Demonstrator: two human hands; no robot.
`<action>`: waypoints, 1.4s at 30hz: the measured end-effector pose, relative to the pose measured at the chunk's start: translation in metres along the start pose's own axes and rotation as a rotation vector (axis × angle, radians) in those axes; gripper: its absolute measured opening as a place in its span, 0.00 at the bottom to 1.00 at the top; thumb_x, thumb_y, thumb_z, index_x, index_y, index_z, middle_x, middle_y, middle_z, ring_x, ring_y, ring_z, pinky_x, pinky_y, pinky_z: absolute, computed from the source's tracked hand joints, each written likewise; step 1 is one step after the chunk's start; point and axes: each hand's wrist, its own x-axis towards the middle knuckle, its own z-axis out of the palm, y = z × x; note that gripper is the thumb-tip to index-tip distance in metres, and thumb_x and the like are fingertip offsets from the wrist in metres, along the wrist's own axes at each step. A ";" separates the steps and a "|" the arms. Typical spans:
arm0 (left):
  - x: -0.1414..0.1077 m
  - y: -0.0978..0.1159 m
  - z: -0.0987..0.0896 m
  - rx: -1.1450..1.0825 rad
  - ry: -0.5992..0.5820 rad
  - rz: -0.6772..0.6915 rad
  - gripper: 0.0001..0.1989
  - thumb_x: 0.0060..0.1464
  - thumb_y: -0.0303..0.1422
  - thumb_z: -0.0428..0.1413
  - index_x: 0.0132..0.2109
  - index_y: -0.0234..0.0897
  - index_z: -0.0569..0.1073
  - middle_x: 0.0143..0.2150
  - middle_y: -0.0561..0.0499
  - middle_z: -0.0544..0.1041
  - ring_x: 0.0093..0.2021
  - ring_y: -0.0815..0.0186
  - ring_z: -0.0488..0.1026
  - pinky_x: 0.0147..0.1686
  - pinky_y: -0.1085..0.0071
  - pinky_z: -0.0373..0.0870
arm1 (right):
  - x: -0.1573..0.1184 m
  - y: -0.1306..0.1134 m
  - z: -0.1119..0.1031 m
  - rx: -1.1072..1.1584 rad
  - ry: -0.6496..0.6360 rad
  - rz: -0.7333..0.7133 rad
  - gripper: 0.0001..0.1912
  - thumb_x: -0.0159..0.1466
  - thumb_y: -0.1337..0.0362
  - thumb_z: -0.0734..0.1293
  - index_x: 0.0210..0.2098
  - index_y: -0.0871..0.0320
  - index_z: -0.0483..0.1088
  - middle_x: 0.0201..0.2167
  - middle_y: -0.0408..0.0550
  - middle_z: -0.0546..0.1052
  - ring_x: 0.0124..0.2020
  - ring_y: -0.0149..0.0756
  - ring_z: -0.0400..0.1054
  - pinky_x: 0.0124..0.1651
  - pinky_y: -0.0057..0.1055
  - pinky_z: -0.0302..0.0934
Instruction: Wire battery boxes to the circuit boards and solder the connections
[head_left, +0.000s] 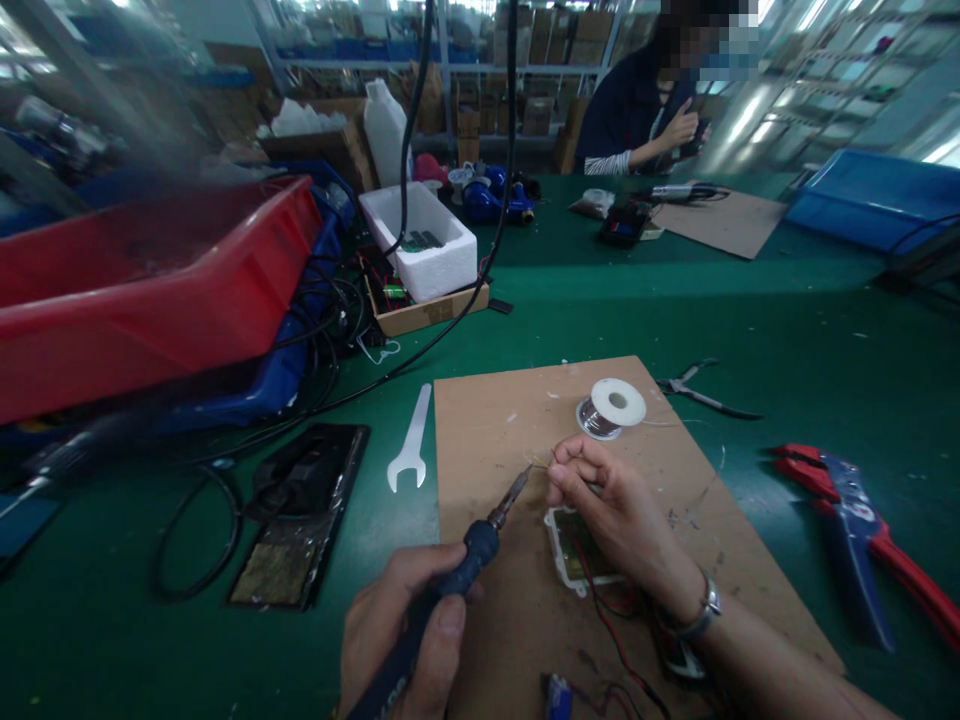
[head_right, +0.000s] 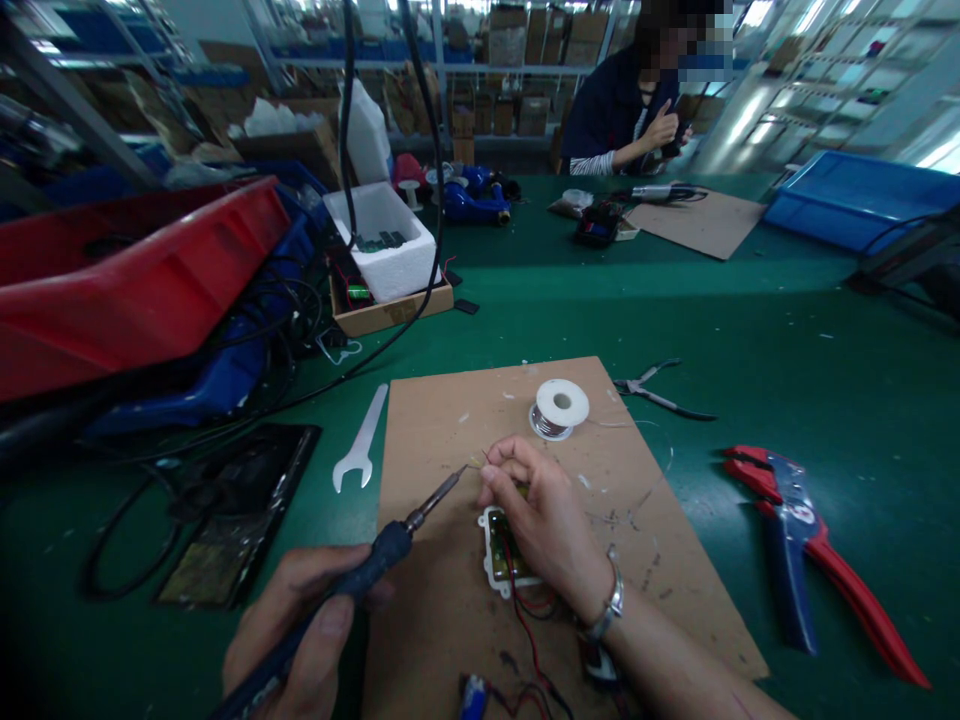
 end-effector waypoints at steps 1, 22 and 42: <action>0.000 0.001 0.000 -0.002 0.001 0.004 0.08 0.60 0.34 0.48 0.45 0.42 0.69 0.29 0.58 0.77 0.27 0.72 0.76 0.28 0.80 0.72 | 0.000 0.000 0.000 0.004 -0.001 0.001 0.08 0.66 0.57 0.60 0.36 0.56 0.60 0.23 0.40 0.73 0.24 0.30 0.67 0.29 0.28 0.59; 0.000 0.006 -0.019 -0.100 0.261 0.033 0.08 0.58 0.34 0.51 0.44 0.38 0.69 0.30 0.53 0.77 0.26 0.69 0.76 0.26 0.76 0.72 | 0.001 0.008 0.000 -0.128 0.018 -0.003 0.11 0.66 0.54 0.60 0.36 0.55 0.61 0.24 0.41 0.73 0.25 0.32 0.67 0.30 0.29 0.59; -0.094 -0.030 -0.109 -0.011 0.640 -0.645 0.18 0.53 0.46 0.56 0.40 0.35 0.68 0.25 0.51 0.76 0.25 0.67 0.73 0.27 0.74 0.72 | 0.003 0.011 -0.004 -0.398 0.099 -0.147 0.12 0.62 0.52 0.62 0.35 0.54 0.66 0.32 0.48 0.74 0.34 0.42 0.67 0.38 0.35 0.58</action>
